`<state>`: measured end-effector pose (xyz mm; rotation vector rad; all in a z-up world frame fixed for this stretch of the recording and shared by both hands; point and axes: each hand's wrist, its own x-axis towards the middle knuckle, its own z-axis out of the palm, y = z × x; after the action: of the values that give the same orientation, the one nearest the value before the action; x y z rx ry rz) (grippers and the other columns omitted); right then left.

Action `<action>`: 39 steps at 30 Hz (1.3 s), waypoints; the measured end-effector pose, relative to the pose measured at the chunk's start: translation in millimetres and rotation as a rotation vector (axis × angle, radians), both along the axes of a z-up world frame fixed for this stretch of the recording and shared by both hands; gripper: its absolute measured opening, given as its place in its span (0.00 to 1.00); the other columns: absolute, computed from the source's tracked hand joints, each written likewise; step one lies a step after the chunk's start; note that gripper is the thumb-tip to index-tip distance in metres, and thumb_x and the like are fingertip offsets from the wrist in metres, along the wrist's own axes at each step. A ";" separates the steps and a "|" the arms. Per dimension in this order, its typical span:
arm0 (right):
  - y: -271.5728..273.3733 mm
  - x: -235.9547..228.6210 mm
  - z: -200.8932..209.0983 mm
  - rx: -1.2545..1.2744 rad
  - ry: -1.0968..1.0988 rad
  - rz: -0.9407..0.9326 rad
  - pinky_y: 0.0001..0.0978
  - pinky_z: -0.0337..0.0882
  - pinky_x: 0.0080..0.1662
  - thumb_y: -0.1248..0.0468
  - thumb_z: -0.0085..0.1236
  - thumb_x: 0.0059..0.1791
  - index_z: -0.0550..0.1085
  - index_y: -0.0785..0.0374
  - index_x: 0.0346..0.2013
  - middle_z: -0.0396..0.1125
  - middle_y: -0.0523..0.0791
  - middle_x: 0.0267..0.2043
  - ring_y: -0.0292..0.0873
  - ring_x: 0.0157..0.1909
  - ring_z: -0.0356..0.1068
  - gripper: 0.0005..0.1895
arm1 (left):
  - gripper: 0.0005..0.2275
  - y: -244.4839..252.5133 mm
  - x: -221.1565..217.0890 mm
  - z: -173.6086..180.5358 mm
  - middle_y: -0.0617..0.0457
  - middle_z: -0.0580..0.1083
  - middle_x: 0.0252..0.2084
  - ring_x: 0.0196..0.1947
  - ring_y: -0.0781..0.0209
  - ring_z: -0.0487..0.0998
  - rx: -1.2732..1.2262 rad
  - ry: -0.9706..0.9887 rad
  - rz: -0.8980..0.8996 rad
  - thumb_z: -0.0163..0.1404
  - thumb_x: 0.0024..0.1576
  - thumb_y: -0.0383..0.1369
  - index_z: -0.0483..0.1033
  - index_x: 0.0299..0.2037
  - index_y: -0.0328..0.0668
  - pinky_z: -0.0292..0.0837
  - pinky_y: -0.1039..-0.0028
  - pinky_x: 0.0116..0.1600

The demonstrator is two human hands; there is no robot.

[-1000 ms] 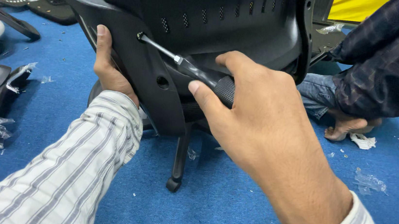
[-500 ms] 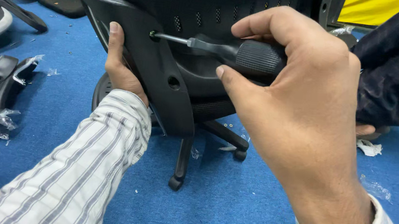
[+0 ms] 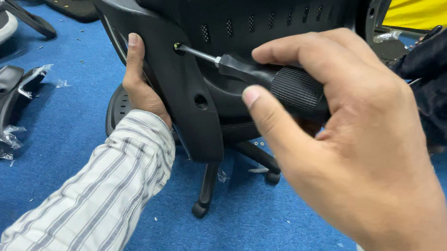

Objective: The person uses a screwdriver to tighten screws on the back of a black office chair, securing the armrest to the chair frame. The person holds the chair steady with one hand while turning the screwdriver with the other.

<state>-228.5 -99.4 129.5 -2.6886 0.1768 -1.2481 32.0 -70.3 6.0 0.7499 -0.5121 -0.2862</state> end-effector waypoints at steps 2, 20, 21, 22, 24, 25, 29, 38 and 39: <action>-3.4 -1.8 2.0 0.073 0.056 -0.092 0.28 0.72 0.39 0.66 0.59 0.53 0.76 0.64 0.51 0.69 0.48 0.44 0.40 0.38 0.72 0.12 | 0.34 1.6 1.2 -0.5 0.43 0.78 0.45 0.46 0.54 0.83 0.007 -0.004 0.009 0.45 0.55 0.59 0.73 0.56 0.32 0.85 0.68 0.52; -5.9 4.5 1.5 -0.012 -0.086 -0.061 0.32 0.72 0.56 0.80 0.65 0.45 0.78 0.64 0.34 0.66 0.50 0.53 0.43 0.57 0.72 0.10 | 0.39 0.6 2.2 -1.1 0.38 0.77 0.48 0.48 0.49 0.84 0.056 0.019 0.058 0.48 0.50 0.61 0.71 0.58 0.27 0.85 0.67 0.52; -6.3 4.1 1.3 -0.030 -0.060 -0.059 0.32 0.72 0.56 0.81 0.63 0.45 0.78 0.65 0.37 0.66 0.50 0.54 0.42 0.56 0.73 0.11 | 0.39 0.6 2.6 -1.2 0.37 0.77 0.48 0.48 0.49 0.83 0.055 0.016 0.054 0.48 0.50 0.61 0.71 0.58 0.27 0.85 0.67 0.52; -6.9 3.4 0.8 -0.048 -0.035 -0.056 0.31 0.72 0.55 0.81 0.61 0.46 0.77 0.65 0.39 0.65 0.50 0.55 0.42 0.56 0.73 0.12 | 0.40 0.6 3.0 -1.4 0.37 0.77 0.48 0.48 0.49 0.83 0.054 0.013 0.050 0.48 0.50 0.61 0.71 0.58 0.27 0.85 0.67 0.52; -11.4 2.9 1.7 -0.060 0.017 -0.047 0.31 0.72 0.53 0.80 0.61 0.46 0.76 0.65 0.41 0.66 0.50 0.54 0.41 0.54 0.73 0.12 | 0.39 -0.4 3.0 -1.6 0.38 0.77 0.48 0.48 0.49 0.84 0.069 0.018 0.067 0.49 0.51 0.62 0.70 0.58 0.29 0.85 0.67 0.52; -14.4 2.4 3.0 -0.026 0.031 -0.052 0.30 0.72 0.52 0.80 0.61 0.46 0.76 0.65 0.41 0.66 0.50 0.53 0.41 0.54 0.74 0.12 | 0.39 -0.7 2.7 -2.0 0.39 0.77 0.48 0.48 0.50 0.84 0.076 0.021 0.076 0.49 0.52 0.62 0.70 0.58 0.30 0.86 0.67 0.52; -22.2 -0.8 5.3 0.086 0.062 -0.085 0.29 0.73 0.48 0.77 0.61 0.47 0.74 0.65 0.44 0.67 0.50 0.50 0.40 0.50 0.74 0.13 | 0.39 0.3 2.2 -1.5 0.37 0.77 0.46 0.46 0.49 0.85 0.108 0.000 0.068 0.48 0.51 0.63 0.72 0.55 0.29 0.87 0.66 0.49; -36.6 -5.0 9.8 0.136 0.038 -0.070 0.26 0.73 0.40 0.72 0.60 0.48 0.69 0.65 0.50 0.70 0.49 0.42 0.37 0.43 0.76 0.17 | 0.38 -0.3 2.9 -1.4 0.39 0.77 0.46 0.47 0.50 0.84 0.053 0.018 0.049 0.50 0.53 0.62 0.72 0.57 0.29 0.85 0.66 0.51; -38.5 -4.2 8.4 0.092 0.025 -0.062 0.26 0.74 0.41 0.73 0.62 0.48 0.70 0.65 0.48 0.71 0.50 0.43 0.38 0.45 0.76 0.16 | 0.38 -0.4 2.9 -1.3 0.40 0.77 0.46 0.47 0.50 0.84 0.057 0.019 0.050 0.50 0.52 0.62 0.72 0.57 0.29 0.86 0.66 0.50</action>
<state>-232.7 -137.9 137.9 -2.6394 0.3161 -1.1933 34.8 -70.8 4.7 0.8134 -0.4677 -0.2616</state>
